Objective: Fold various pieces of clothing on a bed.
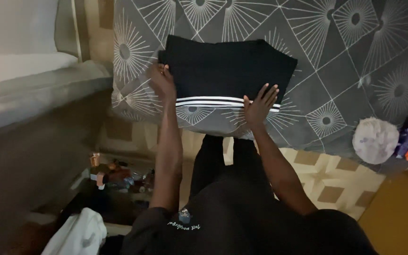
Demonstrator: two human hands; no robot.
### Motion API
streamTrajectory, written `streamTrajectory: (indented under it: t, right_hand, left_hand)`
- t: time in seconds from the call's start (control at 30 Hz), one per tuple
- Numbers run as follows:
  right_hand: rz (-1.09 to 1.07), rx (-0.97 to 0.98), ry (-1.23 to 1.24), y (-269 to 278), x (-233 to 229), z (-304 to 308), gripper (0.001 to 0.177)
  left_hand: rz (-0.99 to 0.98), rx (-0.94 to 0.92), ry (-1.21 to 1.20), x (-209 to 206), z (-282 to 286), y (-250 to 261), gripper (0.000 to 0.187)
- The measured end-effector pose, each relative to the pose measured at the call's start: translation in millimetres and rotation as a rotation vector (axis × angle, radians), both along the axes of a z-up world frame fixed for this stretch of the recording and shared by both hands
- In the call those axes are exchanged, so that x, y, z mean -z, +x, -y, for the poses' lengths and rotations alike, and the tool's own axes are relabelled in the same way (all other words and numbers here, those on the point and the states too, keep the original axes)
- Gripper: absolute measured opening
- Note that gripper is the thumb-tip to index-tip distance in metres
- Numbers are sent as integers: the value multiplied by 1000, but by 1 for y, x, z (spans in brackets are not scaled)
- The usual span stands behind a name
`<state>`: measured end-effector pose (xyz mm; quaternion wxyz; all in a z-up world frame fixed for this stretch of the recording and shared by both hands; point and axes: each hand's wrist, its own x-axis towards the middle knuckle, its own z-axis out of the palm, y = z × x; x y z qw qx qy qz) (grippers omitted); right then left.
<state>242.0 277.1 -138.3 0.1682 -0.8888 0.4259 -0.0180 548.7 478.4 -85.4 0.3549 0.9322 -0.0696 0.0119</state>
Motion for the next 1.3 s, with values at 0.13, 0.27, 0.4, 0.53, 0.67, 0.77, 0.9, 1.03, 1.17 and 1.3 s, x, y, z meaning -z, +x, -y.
streamTrajectory:
  t: [0.13, 0.27, 0.4, 0.53, 0.67, 0.77, 0.9, 1.03, 1.17, 1.3]
  right_hand:
    - [-14, 30, 3, 1, -10, 0, 108]
    - [3, 135, -36, -18, 0, -8, 114]
    - [100, 635, 99, -58, 56, -12, 101]
    - [530, 1059, 377, -79, 69, -4, 70]
    - [492, 1282, 666, -71, 35, 24, 60]
    - [648, 1593, 994, -71, 31, 28, 48]
    - [1070, 1562, 1125, -90, 43, 19, 32]
    - [1047, 1416, 1126, -82, -11, 28, 36]
    - [1287, 1265, 910, -115, 117, -21, 51]
    - [1434, 1426, 1045, -107, 87, -6, 37]
  left_hand:
    - [202, 79, 224, 0, 24, 2, 25]
    - [196, 238, 276, -47, 66, -32, 40]
    - [108, 506, 220, -8, 70, -76, 34]
    - [98, 654, 192, -2, 118, -111, 35]
    - [66, 867, 150, 18, 207, -142, 32]
    - [144, 1037, 166, 33, 270, -166, 42]
    - [60, 1125, 413, 64, 320, -189, 39]
    - [109, 1126, 487, 69, 334, -195, 31]
    - [236, 1015, 256, 62, 344, -194, 27]
    - [132, 987, 219, 68, 343, -203, 11]
